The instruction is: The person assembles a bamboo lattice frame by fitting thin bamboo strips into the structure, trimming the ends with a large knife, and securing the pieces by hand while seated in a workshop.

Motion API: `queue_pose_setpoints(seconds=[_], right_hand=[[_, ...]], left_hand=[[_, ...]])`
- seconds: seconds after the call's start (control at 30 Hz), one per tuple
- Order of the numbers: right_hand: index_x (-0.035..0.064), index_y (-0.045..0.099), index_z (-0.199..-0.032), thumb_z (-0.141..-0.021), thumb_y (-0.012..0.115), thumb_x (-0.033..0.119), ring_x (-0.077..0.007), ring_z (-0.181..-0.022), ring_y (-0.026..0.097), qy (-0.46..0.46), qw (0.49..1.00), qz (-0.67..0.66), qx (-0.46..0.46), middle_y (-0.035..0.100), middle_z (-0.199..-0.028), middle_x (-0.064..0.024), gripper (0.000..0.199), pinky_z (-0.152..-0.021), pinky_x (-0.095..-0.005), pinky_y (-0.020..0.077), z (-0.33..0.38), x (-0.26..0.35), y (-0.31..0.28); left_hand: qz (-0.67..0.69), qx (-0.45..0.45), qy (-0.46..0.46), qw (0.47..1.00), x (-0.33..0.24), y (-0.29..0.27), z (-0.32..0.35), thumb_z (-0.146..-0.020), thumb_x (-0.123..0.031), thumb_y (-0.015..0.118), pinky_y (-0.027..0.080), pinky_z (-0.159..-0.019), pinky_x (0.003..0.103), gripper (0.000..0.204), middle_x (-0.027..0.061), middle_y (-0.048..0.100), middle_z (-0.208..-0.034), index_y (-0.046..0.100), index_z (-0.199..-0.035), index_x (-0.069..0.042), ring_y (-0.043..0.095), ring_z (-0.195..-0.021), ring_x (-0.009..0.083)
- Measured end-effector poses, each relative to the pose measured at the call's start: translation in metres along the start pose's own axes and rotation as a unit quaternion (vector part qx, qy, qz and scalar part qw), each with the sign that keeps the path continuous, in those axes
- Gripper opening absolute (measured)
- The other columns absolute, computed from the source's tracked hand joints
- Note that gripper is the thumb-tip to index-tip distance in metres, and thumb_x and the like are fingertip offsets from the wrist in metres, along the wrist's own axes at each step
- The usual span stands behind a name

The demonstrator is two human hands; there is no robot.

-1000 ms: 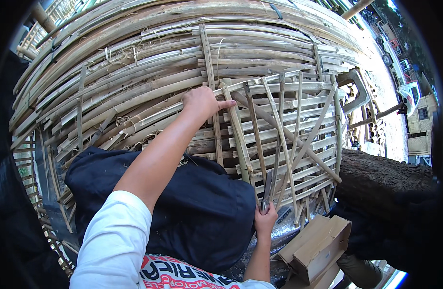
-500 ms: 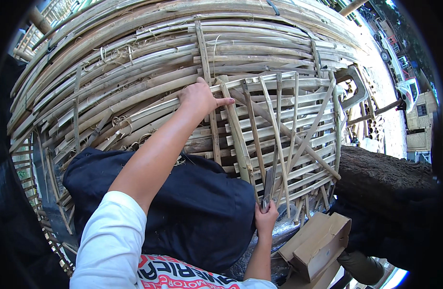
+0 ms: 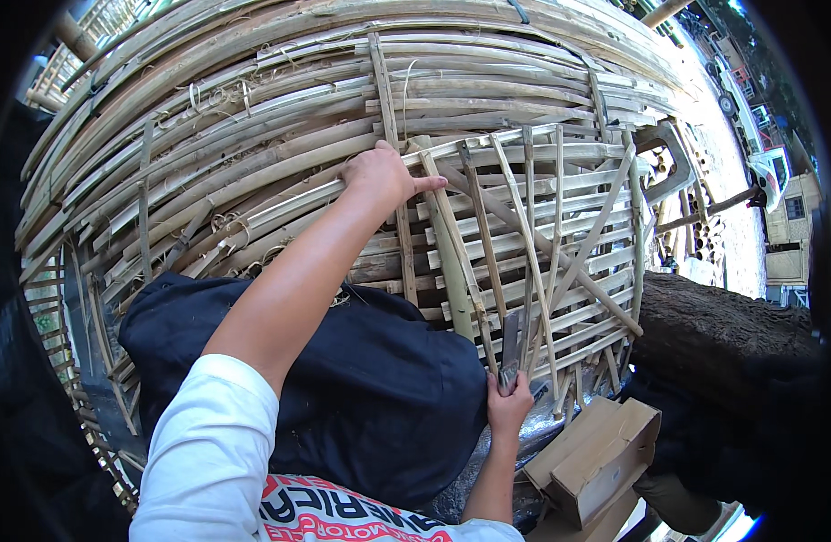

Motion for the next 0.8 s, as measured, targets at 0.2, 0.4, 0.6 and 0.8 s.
queue_pose_setpoints(seconds=[0.2,0.4,0.6,0.8], right_hand=[[-0.0007,0.055,-0.085,-0.075,0.08,0.016,-0.0279,-0.054,0.054,-0.063,0.996,0.017,-0.06,0.056,-0.063,-0.014,0.032,-0.057,-0.0373,0.0453,0.009,0.012,-0.003],[-0.0013,0.06,-0.092,-0.076,0.079,0.017,-0.0404,-0.073,0.064,-0.006,1.0,0.017,-0.025,0.064,-0.078,-0.0184,0.031,-0.069,-0.0442,0.0492,0.011,0.005,0.004],[-0.0013,0.061,-0.093,-0.075,0.077,0.013,-0.0402,-0.086,0.062,-0.079,0.995,-0.002,-0.056,0.064,-0.089,-0.0189,0.027,-0.076,-0.0433,0.0478,0.013,0.025,-0.002],[-0.0028,0.06,-0.09,-0.076,0.074,0.009,-0.039,-0.072,0.061,-0.081,0.995,0.037,-0.04,0.061,-0.078,-0.0195,0.024,-0.068,-0.0415,0.0475,0.013,0.015,0.003]], left_hand=[[-0.022,-0.034,0.017,0.999,-0.001,-0.005,0.001,-0.061,-0.092,0.052,0.055,-0.084,0.044,0.117,0.0204,0.068,-0.108,0.052,-0.119,0.009,0.068,-0.101,0.031],[-0.024,-0.037,0.022,0.999,-0.002,0.0,-0.005,-0.059,-0.093,0.052,0.056,-0.08,0.042,0.114,0.0194,0.068,-0.105,0.056,-0.114,0.008,0.069,-0.099,0.0298],[-0.025,-0.037,0.023,0.999,-0.001,0.001,-0.005,-0.059,-0.093,0.052,0.056,-0.079,0.042,0.115,0.0189,0.068,-0.105,0.055,-0.114,0.007,0.069,-0.099,0.0299],[-0.014,-0.031,0.016,0.999,-0.001,-0.002,-0.002,-0.057,-0.093,0.054,0.055,-0.081,0.043,0.117,0.0184,0.069,-0.105,0.053,-0.117,0.007,0.069,-0.098,0.0299]])
Point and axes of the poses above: each hand's wrist, its own z-axis away from the middle knuckle, its own y-axis out of the palm, x = y × z, the point moved 10 cm from there along -z, towards the middle knuckle
